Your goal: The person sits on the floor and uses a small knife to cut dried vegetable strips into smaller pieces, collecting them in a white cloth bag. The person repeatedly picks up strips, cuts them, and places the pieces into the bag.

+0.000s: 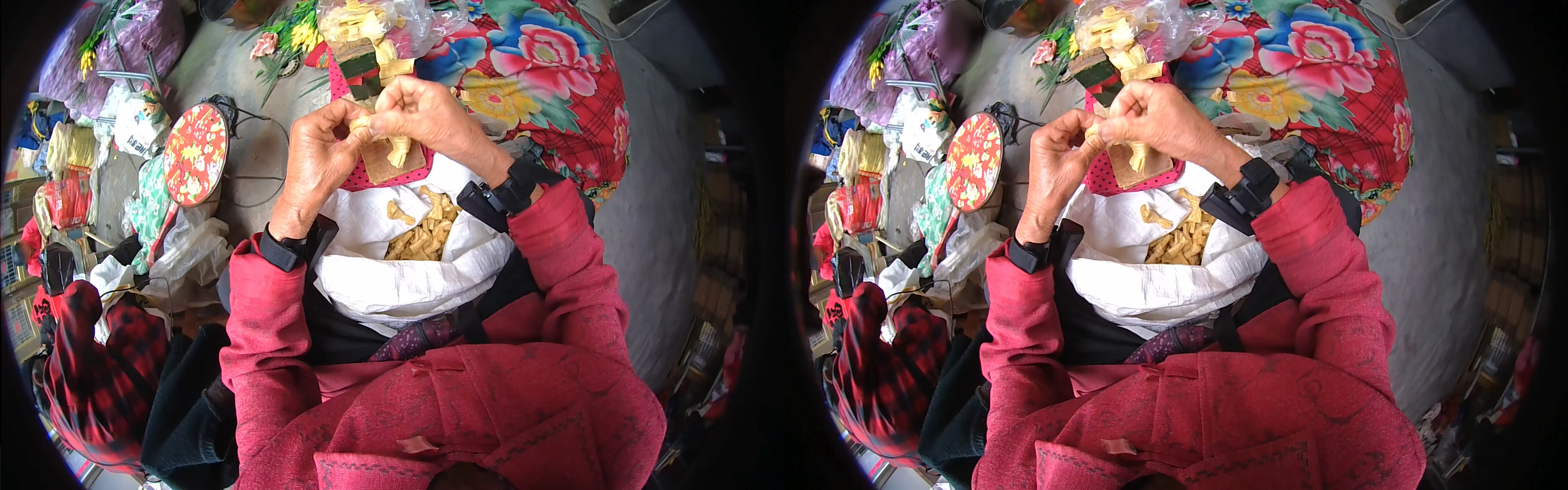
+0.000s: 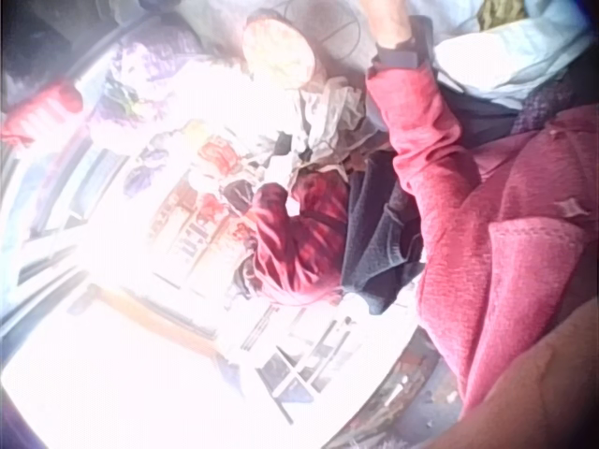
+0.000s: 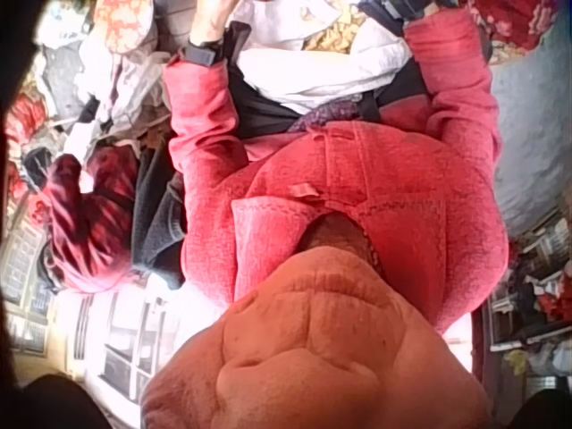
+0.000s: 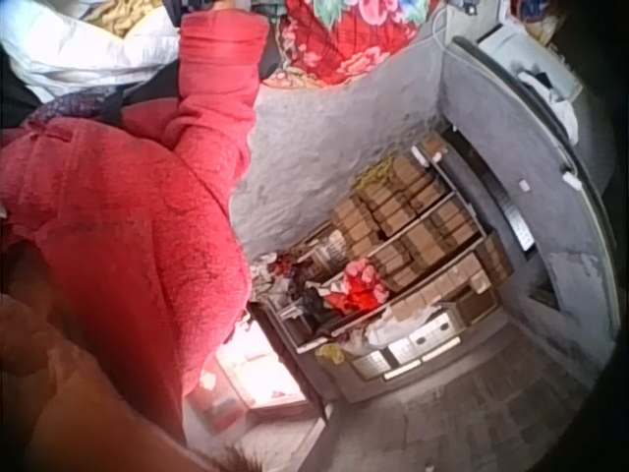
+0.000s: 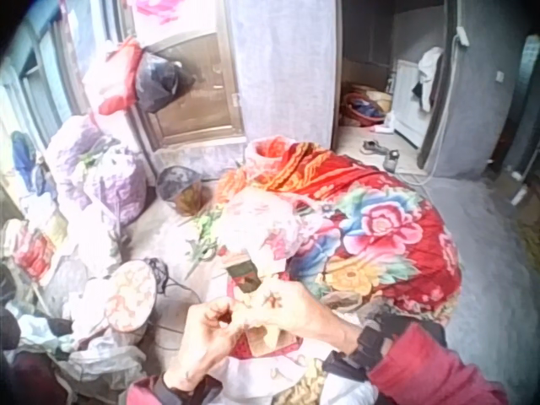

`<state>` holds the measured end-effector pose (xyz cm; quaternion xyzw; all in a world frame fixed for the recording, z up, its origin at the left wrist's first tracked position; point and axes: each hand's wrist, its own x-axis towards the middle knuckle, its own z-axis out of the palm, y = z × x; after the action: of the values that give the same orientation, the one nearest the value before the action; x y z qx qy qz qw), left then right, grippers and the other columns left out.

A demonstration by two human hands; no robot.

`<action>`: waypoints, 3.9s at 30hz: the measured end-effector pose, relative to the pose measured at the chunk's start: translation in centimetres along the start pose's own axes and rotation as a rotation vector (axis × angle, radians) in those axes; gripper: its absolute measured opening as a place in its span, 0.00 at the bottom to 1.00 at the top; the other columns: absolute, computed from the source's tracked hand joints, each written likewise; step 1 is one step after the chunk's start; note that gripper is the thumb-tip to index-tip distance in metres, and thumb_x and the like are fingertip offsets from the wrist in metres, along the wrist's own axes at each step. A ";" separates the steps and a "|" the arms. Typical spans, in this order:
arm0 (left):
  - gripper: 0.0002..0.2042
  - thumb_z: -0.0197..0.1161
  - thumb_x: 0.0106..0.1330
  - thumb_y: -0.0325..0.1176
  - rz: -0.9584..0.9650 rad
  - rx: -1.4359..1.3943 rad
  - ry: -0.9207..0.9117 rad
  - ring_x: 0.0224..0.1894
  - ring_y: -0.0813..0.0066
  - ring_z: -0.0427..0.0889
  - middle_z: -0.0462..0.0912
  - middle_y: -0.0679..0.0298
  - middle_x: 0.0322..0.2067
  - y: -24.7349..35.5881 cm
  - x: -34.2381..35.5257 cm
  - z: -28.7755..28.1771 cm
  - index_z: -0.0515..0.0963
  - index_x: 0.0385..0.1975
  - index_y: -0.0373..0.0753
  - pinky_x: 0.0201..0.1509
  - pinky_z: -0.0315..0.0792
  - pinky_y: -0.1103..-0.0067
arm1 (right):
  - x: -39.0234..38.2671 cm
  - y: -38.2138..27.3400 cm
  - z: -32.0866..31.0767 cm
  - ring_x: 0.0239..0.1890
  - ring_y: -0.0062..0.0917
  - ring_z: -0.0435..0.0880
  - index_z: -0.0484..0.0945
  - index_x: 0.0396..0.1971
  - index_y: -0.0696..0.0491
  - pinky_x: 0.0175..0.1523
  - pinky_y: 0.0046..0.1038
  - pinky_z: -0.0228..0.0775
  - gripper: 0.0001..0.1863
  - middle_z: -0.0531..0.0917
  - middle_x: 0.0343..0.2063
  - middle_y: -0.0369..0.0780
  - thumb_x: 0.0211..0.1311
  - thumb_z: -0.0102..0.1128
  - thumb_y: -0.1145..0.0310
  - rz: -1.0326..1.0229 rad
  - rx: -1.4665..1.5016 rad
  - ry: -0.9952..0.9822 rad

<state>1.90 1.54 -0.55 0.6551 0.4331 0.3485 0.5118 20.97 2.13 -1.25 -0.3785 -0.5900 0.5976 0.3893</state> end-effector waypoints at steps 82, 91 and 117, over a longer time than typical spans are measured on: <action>0.21 0.65 0.58 0.33 0.423 0.498 -0.007 0.42 0.54 0.77 0.79 0.54 0.40 0.4 0.3 -1.2 0.75 0.53 0.42 0.45 0.73 0.68 | -0.3 0.8 -1.4 0.18 0.34 0.78 0.77 0.20 0.58 0.25 0.35 0.65 0.22 0.75 0.14 0.45 0.60 0.60 0.52 -0.141 -0.754 0.142; 0.18 0.62 0.61 0.40 0.445 0.649 -0.098 0.33 0.51 0.80 0.81 0.54 0.30 1.5 -0.6 -0.7 0.76 0.49 0.43 0.35 0.74 0.65 | -0.6 0.4 -1.6 0.22 0.09 0.65 0.75 0.25 0.54 0.26 0.17 0.57 0.17 0.70 0.18 0.26 0.70 0.52 0.58 0.081 -0.304 -0.327; 0.07 0.62 0.64 0.31 0.087 0.257 -0.314 0.24 0.85 0.66 0.75 0.68 0.22 1.3 -1.6 -3.0 0.77 0.35 0.33 0.28 0.64 0.84 | -1.7 -2.0 -2.0 0.20 0.14 0.67 0.75 0.20 0.55 0.28 0.22 0.61 0.18 0.72 0.15 0.31 0.66 0.53 0.59 0.023 -0.307 -0.327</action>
<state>-1.11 0.98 1.35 0.7794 0.3602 0.2054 0.4697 23.52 1.39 0.73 -0.3381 -0.7250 0.5584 0.2197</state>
